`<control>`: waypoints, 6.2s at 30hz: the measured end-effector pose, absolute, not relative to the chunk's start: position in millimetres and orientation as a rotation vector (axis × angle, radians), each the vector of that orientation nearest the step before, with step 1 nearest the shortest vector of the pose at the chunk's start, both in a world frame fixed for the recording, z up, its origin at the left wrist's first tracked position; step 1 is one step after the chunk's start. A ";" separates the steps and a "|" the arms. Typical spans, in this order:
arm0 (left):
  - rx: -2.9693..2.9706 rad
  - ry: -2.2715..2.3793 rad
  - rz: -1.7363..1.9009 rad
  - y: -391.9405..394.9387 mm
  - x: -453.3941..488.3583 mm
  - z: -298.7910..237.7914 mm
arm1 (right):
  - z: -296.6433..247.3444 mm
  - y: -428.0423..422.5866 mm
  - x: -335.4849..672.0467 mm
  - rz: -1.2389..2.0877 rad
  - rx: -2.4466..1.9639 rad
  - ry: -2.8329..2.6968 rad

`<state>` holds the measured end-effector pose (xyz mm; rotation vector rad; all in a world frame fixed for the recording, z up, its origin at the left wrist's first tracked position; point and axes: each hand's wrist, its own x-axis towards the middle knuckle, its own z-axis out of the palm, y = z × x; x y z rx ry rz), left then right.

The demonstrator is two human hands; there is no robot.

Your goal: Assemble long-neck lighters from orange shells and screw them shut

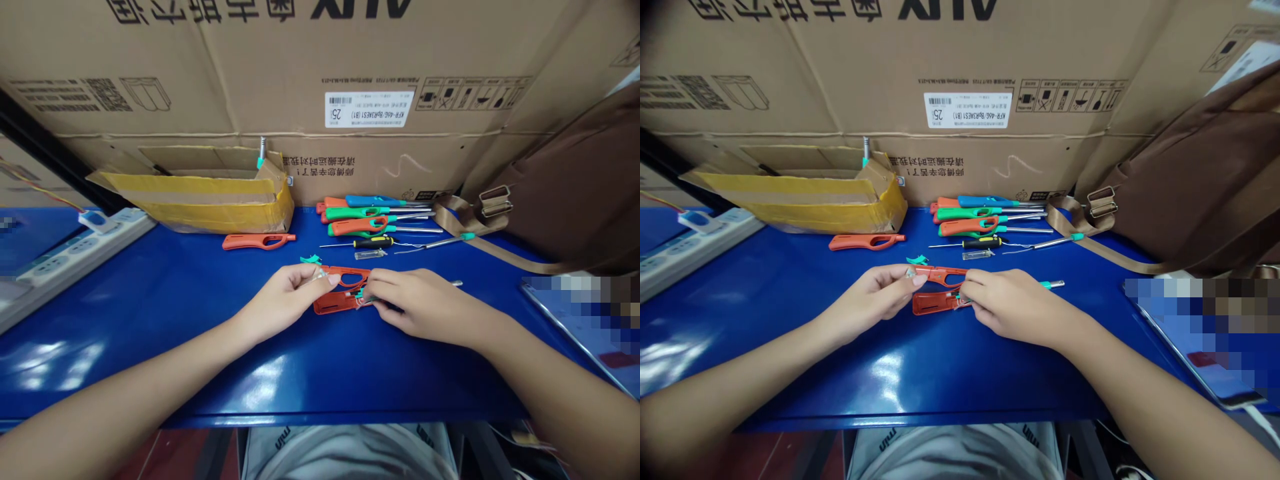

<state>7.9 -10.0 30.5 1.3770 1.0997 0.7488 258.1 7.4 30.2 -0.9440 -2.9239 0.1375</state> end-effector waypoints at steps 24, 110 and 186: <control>1.885 1.080 0.682 -18.5 5.1 31.7 | 24.8 12.1 250.9 0.900 -1.244 -2.277; 2.245 0.947 0.627 -15.1 2.8 13.1 | 19.1 9.0 243.7 1.346 -1.135 -2.171; 2.341 0.998 0.591 -19.3 3.6 10.7 | 12.0 8.0 239.0 1.269 -1.105 -2.203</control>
